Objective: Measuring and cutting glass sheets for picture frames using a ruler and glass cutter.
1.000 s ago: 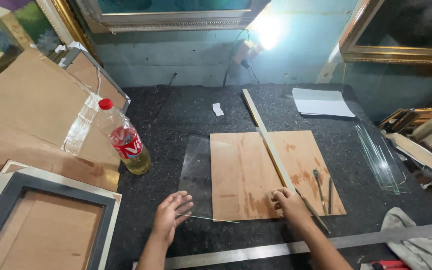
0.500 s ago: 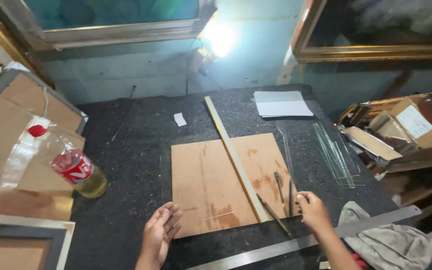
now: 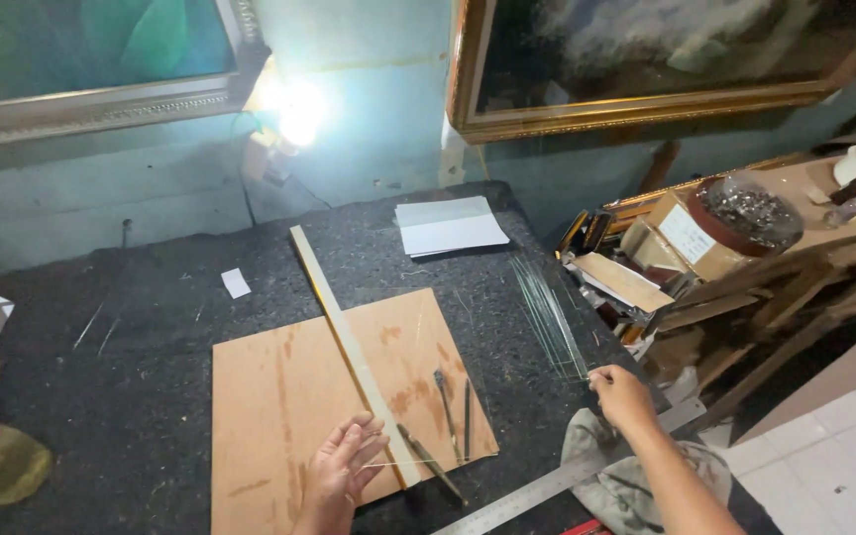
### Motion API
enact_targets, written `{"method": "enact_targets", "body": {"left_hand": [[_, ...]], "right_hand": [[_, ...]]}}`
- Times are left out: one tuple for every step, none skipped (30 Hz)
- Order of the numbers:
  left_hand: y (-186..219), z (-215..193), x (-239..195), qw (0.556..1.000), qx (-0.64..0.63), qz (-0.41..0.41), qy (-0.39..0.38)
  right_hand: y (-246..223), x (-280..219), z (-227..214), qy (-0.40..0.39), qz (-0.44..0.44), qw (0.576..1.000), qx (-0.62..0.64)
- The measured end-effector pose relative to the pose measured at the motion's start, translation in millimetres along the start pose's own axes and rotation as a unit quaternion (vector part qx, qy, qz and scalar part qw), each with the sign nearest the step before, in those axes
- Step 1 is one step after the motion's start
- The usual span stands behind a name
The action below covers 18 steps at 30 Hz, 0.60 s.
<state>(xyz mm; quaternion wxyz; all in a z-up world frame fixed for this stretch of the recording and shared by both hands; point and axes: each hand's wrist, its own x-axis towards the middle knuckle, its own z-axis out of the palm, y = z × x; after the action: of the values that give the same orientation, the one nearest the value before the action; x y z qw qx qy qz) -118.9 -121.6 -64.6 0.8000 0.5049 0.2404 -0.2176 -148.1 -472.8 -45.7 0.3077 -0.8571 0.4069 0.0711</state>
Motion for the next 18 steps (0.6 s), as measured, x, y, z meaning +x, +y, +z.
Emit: {"method": "enact_targets", "body": {"left_hand": [[1, 10, -5, 1.000, 0.000, -0.001, 0.000], [2, 19, -9, 1.000, 0.005, -0.022, 0.010], [4, 28, -13, 0.999, 0.011, -0.042, 0.019], [6, 33, -13, 0.999, 0.010, -0.041, 0.019], [4, 35, -15, 0.999, 0.019, -0.036, 0.015], [3, 36, -17, 0.999, 0.027, -0.032, 0.011], [1, 34, -15, 0.999, 0.024, -0.031, 0.014], [-1, 31, -12, 1.000, 0.010, -0.016, 0.005], [-3, 28, -10, 1.000, -0.005, 0.002, -0.003], [-3, 23, -6, 1.000, -0.009, 0.005, 0.000], [-4, 16, -3, 0.999, -0.016, 0.019, -0.019], [-5, 8, 0, 0.998, -0.023, 0.033, -0.039], [1, 5, -5, 0.998, -0.028, 0.037, -0.034], [8, 1, -9, 0.999, -0.030, 0.031, -0.033], [15, -5, -15, 0.999, -0.032, 0.026, -0.031], [21, -12, -19, 0.999, -0.036, 0.030, -0.024], [26, -19, -23, 0.998, -0.030, 0.040, -0.023], [32, -27, -26, 0.998, -0.025, 0.050, -0.022]], "right_hand": [[-2, -6, -5, 0.000, 0.000, 1.000, -0.001], [-4, -13, -9, 0.004, -0.009, 1.000, -0.009], [-8, -20, -13, 0.009, -0.019, 1.000, -0.017], [-11, -22, -16, 0.010, -0.020, 1.000, -0.016], [-12, -27, -17, 0.022, -0.010, 1.000, 0.017], [-13, -33, -18, 0.034, 0.001, 0.998, 0.050], [-13, -35, -15, 0.031, -0.001, 0.998, 0.048], [-14, -39, -13, -0.009, 0.020, 0.985, 0.169], [-16, -41, -9, -0.051, 0.038, 0.956, 0.288], [-29, -56, -10, -0.054, 0.033, 0.956, 0.285], [-40, -72, -9, -0.141, 0.053, 0.913, 0.378], [-52, -89, -9, -0.225, 0.071, 0.854, 0.465], [-59, -97, -2, -0.231, 0.067, 0.854, 0.461], [-65, -105, 6, -0.283, 0.066, 0.827, 0.482], [-72, -115, 14, -0.337, 0.065, 0.795, 0.500], [-73, -114, 26, -0.345, 0.062, 0.795, 0.496], [-74, -114, 39, -0.351, 0.039, 0.786, 0.507], [-76, -114, 53, -0.357, 0.017, 0.777, 0.518]]}}
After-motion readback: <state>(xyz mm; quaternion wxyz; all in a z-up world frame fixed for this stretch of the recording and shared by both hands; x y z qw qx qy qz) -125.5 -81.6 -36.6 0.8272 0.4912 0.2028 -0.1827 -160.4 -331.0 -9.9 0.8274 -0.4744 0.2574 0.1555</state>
